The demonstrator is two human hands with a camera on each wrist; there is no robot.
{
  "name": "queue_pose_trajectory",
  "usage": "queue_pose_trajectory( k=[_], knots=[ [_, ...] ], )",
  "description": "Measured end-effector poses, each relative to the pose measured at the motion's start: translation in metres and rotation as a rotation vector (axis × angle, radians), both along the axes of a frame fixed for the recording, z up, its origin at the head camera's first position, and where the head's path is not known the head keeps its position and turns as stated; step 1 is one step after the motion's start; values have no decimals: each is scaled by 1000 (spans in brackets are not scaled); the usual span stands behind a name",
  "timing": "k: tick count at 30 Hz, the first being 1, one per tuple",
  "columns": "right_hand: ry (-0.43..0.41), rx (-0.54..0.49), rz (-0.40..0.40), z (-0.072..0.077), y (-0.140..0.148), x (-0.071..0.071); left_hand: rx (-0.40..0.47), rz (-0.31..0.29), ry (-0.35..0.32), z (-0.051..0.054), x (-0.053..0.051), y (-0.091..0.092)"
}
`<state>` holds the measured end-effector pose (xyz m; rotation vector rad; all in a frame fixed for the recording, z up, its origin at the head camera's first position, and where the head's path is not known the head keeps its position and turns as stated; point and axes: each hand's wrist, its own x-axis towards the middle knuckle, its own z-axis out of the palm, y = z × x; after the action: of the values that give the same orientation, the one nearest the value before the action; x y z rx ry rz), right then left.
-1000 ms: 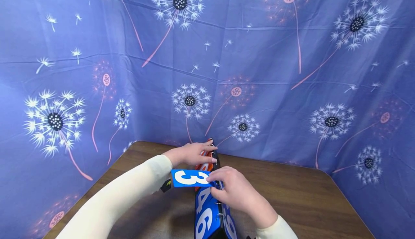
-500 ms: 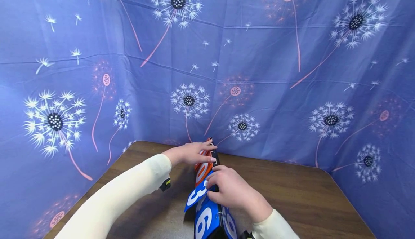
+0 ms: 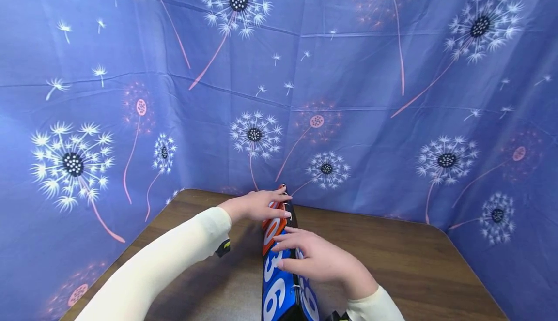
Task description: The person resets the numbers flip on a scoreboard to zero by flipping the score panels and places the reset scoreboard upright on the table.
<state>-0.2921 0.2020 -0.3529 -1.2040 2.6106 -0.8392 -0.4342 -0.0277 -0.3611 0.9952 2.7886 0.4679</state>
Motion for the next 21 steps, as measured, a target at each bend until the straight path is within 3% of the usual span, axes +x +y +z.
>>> queue_pose_trajectory(
  k=[5,8,14,21],
  knots=[
    [-16,-327,-18,-11,23,-13,17,8,-12,-1,-2,0],
    [-65,-440,-62,-27,34,-25,15,17,-9,-1,-2,1],
    [-259,-417,-115,-66,50,-51,-2,49,16,1,0,4],
    [-431,-440,-51,-98,54,-67,-26,62,29,1,0,6]
  ],
)
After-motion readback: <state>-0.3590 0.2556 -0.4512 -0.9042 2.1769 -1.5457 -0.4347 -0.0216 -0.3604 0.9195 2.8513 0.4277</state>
